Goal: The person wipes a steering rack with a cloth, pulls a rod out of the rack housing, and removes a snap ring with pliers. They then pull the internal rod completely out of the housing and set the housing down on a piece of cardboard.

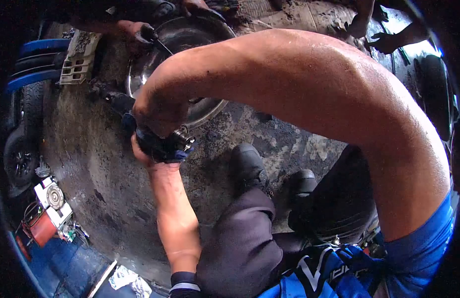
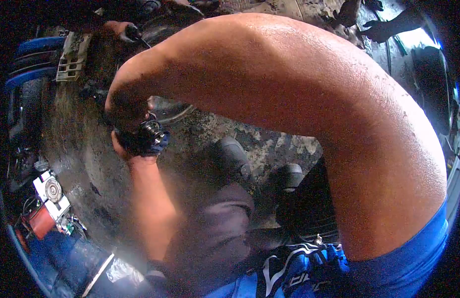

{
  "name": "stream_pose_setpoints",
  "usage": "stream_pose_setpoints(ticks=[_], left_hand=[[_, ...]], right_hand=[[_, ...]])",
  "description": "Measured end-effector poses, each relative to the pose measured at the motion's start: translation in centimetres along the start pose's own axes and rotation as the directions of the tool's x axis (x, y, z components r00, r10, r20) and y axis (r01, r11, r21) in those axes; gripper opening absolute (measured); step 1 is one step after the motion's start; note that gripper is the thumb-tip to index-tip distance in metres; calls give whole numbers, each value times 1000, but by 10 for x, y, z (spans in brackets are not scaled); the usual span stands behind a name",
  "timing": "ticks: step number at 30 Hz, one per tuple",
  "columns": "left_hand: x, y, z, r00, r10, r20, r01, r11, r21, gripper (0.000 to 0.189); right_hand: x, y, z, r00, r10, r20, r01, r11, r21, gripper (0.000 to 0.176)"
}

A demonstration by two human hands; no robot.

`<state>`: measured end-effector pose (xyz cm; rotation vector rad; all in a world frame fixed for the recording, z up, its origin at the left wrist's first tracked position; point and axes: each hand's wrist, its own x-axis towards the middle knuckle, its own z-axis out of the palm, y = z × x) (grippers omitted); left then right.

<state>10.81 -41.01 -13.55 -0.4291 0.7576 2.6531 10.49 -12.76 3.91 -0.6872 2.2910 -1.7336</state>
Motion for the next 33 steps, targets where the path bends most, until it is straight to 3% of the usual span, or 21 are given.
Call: stream_pose_setpoints(ticks=[1,2,3,4,7,11,13,14,16,21,23,24,25,26,27,29,31,32,33], left_hand=[[0,3,-6,980,-59,190,74,995,-73,67],[-2,2,-12,980,-55,189,70,995,-74,67],[-6,-4,5,999,14,-36,-14,1000,13,66],[-8,-7,14,962,104,-252,-77,990,114,65],[-7,-3,2,989,25,-148,-16,998,63,60],[-8,-10,20,986,33,-166,-22,998,67,57],[-12,-14,36,899,48,-435,9,992,128,60],[-12,-16,36,899,48,-435,8,992,125,60],[-11,-19,37,881,133,-454,41,935,353,64],[-12,-19,28,894,57,-444,73,960,270,66],[-12,-17,22,908,16,-419,90,969,232,66],[-10,-17,12,927,35,-374,67,964,258,68],[-10,-18,3,943,55,-327,43,958,284,69],[-11,-20,-2,943,57,-329,40,959,281,69],[-13,-22,-7,958,22,-287,48,971,235,69],[-15,-28,-32,969,-10,-245,57,981,185,69],[-15,-29,-62,988,-40,-151,77,965,252,63],[-19,-29,-67,988,-38,-152,76,965,251,63],[-22,-28,-61,994,-6,-105,41,941,337,61]], right_hand=[[0,1,1,1000,0,-3,0,1000,7,31],[0,0,2,1000,2,-9,-2,1000,17,31],[0,-2,1,1000,8,6,-8,1000,-4,31],[0,-7,1,1000,20,20,-20,1000,-17,31],[0,-16,-1,996,76,56,-71,994,-86,31],[-2,-47,-1,981,149,125,-135,984,-114,30],[1,-54,-4,974,186,133,-170,978,-118,30],[2,-55,0,971,193,141,-175,976,-132,30],[8,-59,-2,967,216,137,-198,971,-135,30],[13,-49,-1,948,290,133,-272,953,-136,29],[0,-7,1,972,192,137,-142,940,-310,30],[0,-1,4,971,191,141,-140,941,-309,30],[0,4,8,993,33,116,-32,999,-12,30],[1,4,10,993,-109,44,93,955,280,31],[1,4,10,993,-109,47,92,956,280,31],[4,-1,9,992,74,103,-108,919,378,30],[14,-4,12,983,123,137,-139,984,115,26],[-19,-9,-28,967,-19,254,35,998,-60,31],[-14,2,-26,938,-18,346,79,984,-161,29]])
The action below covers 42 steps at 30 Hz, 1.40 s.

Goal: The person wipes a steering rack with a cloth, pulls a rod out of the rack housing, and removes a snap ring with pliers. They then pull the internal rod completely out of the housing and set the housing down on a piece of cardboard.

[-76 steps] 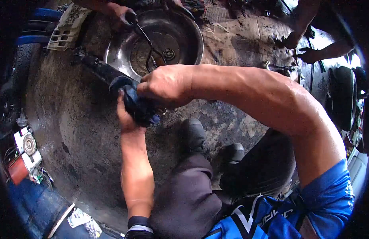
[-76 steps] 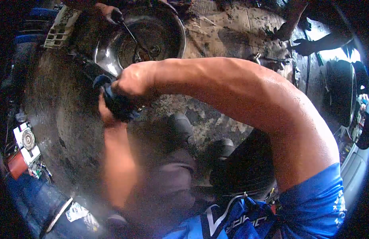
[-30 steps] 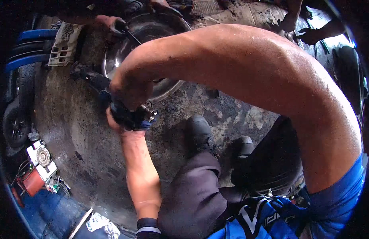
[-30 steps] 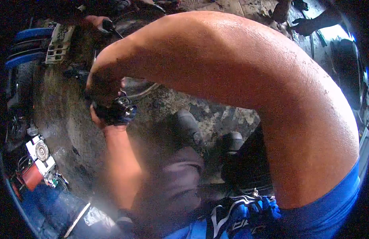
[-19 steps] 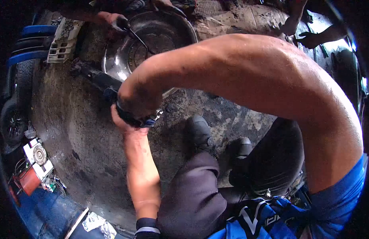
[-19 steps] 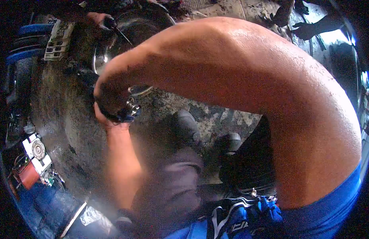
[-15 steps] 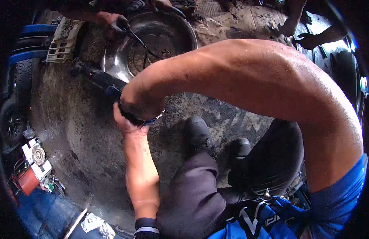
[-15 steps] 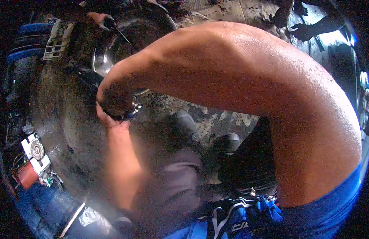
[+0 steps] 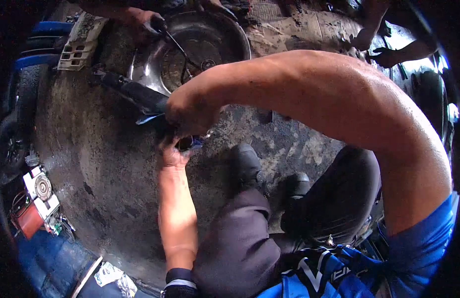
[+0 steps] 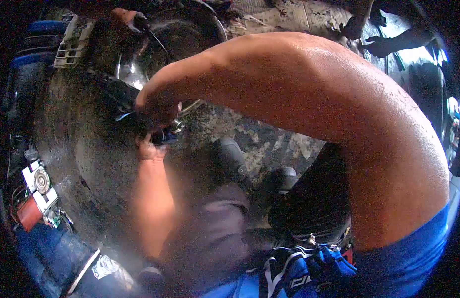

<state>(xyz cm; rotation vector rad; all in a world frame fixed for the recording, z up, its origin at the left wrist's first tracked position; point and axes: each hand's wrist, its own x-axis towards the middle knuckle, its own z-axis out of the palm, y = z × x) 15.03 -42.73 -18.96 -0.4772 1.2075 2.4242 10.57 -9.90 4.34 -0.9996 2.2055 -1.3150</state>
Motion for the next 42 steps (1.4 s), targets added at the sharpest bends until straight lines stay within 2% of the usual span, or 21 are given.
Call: stream_pose_setpoints(ticks=[2,5,6,11,12,14,17,20,22,23,24,25,26,28,31,32,34,36,38,40,42], left_hand=[[-1,1,-1,998,45,38,-48,995,85,60],[-1,-5,-12,984,-30,176,63,981,-181,60],[-1,-6,-11,987,-30,161,59,982,-180,60],[-1,-10,-5,992,-15,129,44,973,-226,61],[0,-10,-3,992,-5,124,36,969,-243,61],[2,-10,4,994,19,112,13,959,-282,61],[5,-10,14,993,50,105,-11,939,-343,61],[11,-16,10,992,75,100,-30,922,-386,62],[16,-23,-2,976,219,-1,-217,969,119,58],[18,-24,-9,974,225,-2,-223,967,120,58],[20,-22,-11,996,82,-33,-88,961,-262,55],[22,-19,-12,998,-63,-5,47,793,-607,52],[27,-18,-20,998,-57,-8,40,793,-608,52],[38,-19,-35,985,-138,106,166,925,-343,49],[26,-19,-21,985,-104,136,164,802,-574,48],[25,-16,-14,986,-94,138,157,802,-576,48],[24,-16,-7,983,-34,178,94,935,-342,47],[29,-15,1,976,19,217,83,887,-453,45],[29,-13,6,966,70,250,84,826,-557,43],[25,-10,6,985,8,170,68,899,-432,41],[24,-10,4,995,4,102,37,916,-399,42]], right_hand=[[96,40,52,919,78,387,-8,984,-179,27],[149,80,86,725,154,672,-45,983,-177,31],[150,79,88,724,150,674,-42,984,-174,31],[140,77,97,703,401,587,-431,897,-98,33],[135,84,96,703,401,588,-428,898,-100,33],[122,108,97,874,133,468,-200,975,98,37],[112,112,106,928,131,350,-233,935,269,40],[102,121,118,972,127,200,-165,969,186,43],[101,117,117,974,128,185,-151,981,119,39],[102,119,120,968,176,176,-216,945,246,37],[103,117,120,959,224,176,-275,888,368,36],[103,114,121,959,219,178,-271,890,367,36],[102,111,121,944,283,172,-329,850,411,35],[102,108,120,923,344,173,-385,807,449,34],[102,106,117,931,332,154,-365,853,372,32],[100,107,115,952,269,145,-303,898,318,31],[100,113,116,967,207,147,-240,935,260,30],[105,117,112,979,8,201,-40,987,156,30],[109,117,107,956,58,289,-110,979,170,26],[120,124,106,882,-225,415,264,964,-40,21],[124,123,107,869,-177,463,180,983,39,18]])
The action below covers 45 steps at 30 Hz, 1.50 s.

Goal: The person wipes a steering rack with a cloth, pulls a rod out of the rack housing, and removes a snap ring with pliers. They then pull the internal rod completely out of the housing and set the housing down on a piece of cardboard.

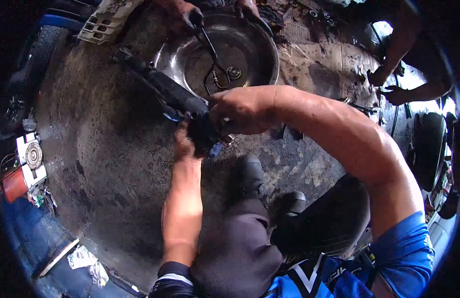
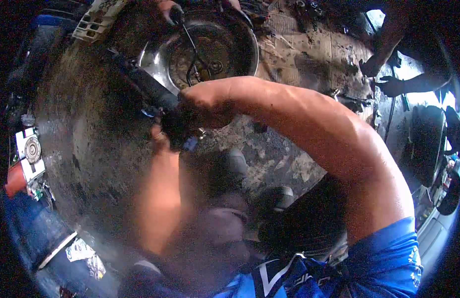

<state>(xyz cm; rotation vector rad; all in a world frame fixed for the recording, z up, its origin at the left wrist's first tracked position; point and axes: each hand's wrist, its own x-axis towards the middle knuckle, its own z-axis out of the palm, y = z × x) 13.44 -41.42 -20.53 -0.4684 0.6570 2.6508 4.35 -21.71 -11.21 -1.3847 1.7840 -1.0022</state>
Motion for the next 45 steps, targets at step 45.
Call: stream_pose_setpoints(ticks=[45], left_hand=[[7,5,17,994,53,-98,-44,995,95,44]], right_hand=[[-23,-18,81,615,679,-400,-337,685,645,46]])
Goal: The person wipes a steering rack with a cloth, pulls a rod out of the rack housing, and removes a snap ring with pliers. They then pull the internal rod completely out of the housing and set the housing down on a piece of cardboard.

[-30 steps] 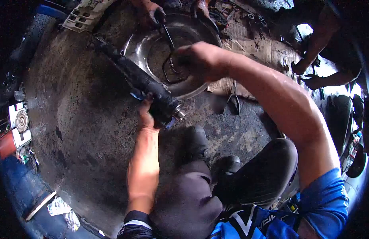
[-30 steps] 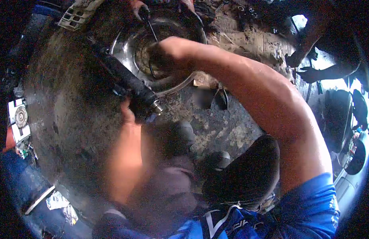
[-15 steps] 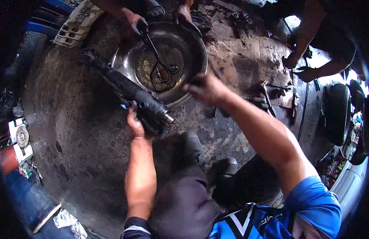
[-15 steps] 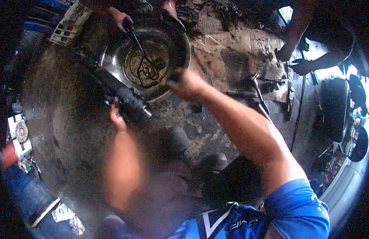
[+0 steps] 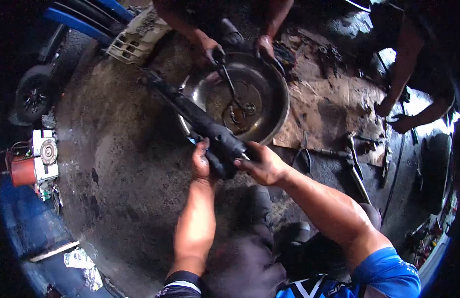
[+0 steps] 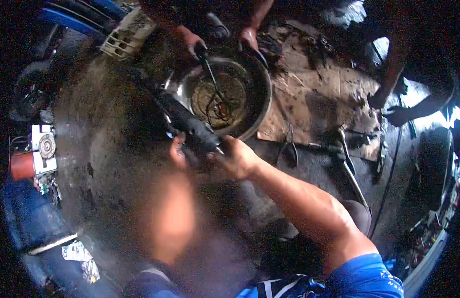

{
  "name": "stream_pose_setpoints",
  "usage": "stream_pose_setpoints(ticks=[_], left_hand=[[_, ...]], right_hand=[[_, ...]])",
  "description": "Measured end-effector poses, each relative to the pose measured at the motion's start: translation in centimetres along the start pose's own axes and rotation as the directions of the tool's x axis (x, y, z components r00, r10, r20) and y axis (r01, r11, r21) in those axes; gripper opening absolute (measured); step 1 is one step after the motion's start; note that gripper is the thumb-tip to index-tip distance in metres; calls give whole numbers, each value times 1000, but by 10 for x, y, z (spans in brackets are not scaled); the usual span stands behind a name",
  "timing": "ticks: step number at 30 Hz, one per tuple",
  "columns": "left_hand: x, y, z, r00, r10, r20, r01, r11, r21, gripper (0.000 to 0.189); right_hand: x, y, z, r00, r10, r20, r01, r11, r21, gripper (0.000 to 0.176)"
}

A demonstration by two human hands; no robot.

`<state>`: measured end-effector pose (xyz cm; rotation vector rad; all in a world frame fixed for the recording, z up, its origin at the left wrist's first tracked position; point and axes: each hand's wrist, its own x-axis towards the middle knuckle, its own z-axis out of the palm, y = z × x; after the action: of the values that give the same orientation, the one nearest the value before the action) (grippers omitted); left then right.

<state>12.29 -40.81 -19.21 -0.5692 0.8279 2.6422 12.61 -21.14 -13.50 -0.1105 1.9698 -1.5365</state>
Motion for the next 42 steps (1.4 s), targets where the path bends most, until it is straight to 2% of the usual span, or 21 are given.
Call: stream_pose_setpoints(ticks=[3,7,9,10,12,13,14,15,16,19,21,23,27,29,33,34,35,37,38,41,42], left_hand=[[6,17,-9,986,26,-166,-3,991,133,39],[32,52,-7,988,69,-136,-67,998,20,33],[40,81,-9,900,299,-317,-174,914,367,28],[50,95,-19,924,279,-263,-161,904,395,29],[56,104,6,934,263,-243,-158,911,382,38],[74,108,-15,934,260,-244,-155,912,380,38],[97,115,-37,985,41,169,-42,999,2,44],[112,117,-56,802,-18,597,234,929,-287,49],[112,101,-37,961,275,-25,-271,957,105,54],[113,91,-15,941,339,23,-338,940,-39,52],[127,90,-18,941,333,-55,-337,934,-119,51],[140,88,-38,935,333,-119,-315,938,143,49],[130,82,-16,965,262,-10,-261,964,59,45],[104,78,19,952,263,-156,-230,952,202,41],[117,58,-14,966,246,-75,-223,947,229,42],[96,53,15,953,208,-222,-145,953,268,43],[89,47,23,977,173,-125,-148,971,187,40],[91,29,23,935,276,-224,-236,953,191,35],[87,25,24,930,201,-309,-146,970,194,33],[118,-10,-11,913,191,-361,-161,981,111,35],[107,-9,12,909,30,-415,-24,1000,18,38]], right_hand=[[-1,5,-3,998,56,-1,-56,995,81,35],[1,7,-2,1000,-27,12,25,992,121,34],[1,9,0,1000,17,16,-20,978,209,35],[-2,-2,-5,986,139,94,-159,954,254,37],[-6,-18,-9,985,152,82,-168,951,259,39],[-7,-20,-10,984,161,74,-175,948,265,42],[-5,-19,-10,984,164,74,-178,948,264,42],[-4,-14,-11,989,126,75,-140,959,245,42],[-3,-9,-13,993,89,75,-104,968,227,43],[4,7,-17,1000,23,18,-24,995,96,50],[1,0,-24,999,43,31,-46,992,113,53],[1,-2,-29,997,70,39,-75,989,130,56],[5,10,-40,991,105,83,-119,974,192,62],[4,22,-50,981,182,60,-190,961,202,61],[-10,37,-82,966,220,139,-258,883,393,62],[-10,49,-95,972,189,141,-215,955,203,65],[-15,60,-104,966,218,140,-246,941,232,67],[-22,45,-122,957,199,212,-257,920,295,68],[-29,39,-128,935,276,223,-347,838,420,65],[-35,51,-148,968,178,176,-249,763,596,60],[-36,49,-153,963,235,132,-266,740,618,61]])
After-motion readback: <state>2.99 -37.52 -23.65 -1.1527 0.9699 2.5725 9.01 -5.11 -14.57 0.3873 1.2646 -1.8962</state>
